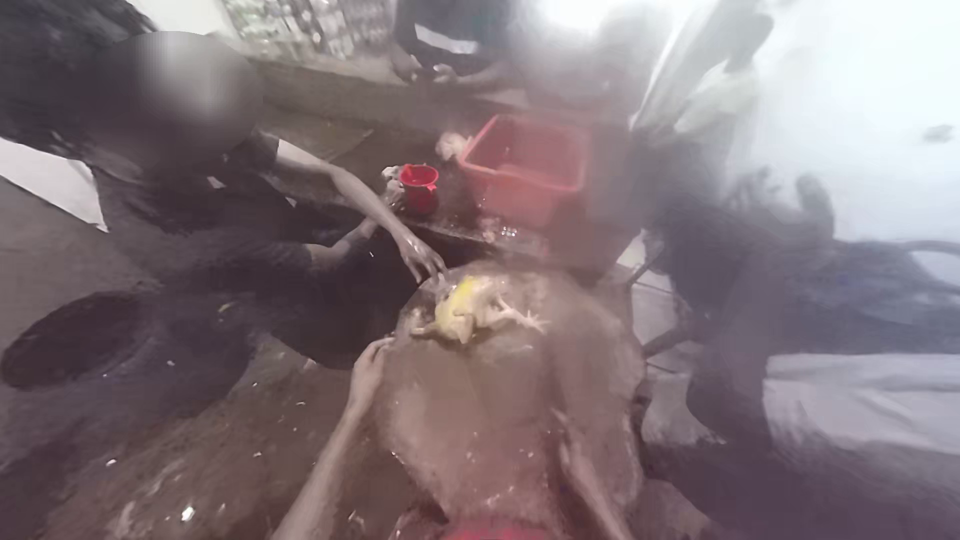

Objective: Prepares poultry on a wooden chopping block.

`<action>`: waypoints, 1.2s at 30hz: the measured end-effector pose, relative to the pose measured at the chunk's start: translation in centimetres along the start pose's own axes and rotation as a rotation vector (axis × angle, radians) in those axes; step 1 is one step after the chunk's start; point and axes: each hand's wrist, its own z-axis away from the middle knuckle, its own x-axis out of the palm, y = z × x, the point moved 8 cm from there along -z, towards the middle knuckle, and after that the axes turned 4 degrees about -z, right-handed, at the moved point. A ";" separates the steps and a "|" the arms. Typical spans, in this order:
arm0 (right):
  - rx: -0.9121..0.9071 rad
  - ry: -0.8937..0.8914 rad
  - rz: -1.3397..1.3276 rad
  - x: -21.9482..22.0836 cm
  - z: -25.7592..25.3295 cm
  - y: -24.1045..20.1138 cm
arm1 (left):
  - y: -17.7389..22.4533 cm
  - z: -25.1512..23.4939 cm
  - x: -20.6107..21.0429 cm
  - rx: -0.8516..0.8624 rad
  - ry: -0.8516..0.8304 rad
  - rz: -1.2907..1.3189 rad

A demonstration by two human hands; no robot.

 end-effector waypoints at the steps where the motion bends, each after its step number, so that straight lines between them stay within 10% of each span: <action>1: 0.009 0.007 0.021 -0.3 0.1 0.0 | 1.6 -0.7 1.3 0.038 -0.031 -0.007; 12: 0.046 -0.010 0.068 -0.8 0.4 -0.3 | 5.9 -5.7 15.8 0.344 -0.382 -0.705; 23: -0.011 0.008 -0.007 0.1 -0.1 0.4 | 8.5 -10.7 12.7 0.453 -0.431 -0.670; 31: -0.066 0.043 -0.084 0.1 -0.3 1.4 | 25.6 -9.6 7.8 0.635 -0.845 -0.907; 36: 0.015 0.015 -0.087 0.5 0.0 2.2 | 35.3 -4.9 4.5 0.787 -0.735 -1.013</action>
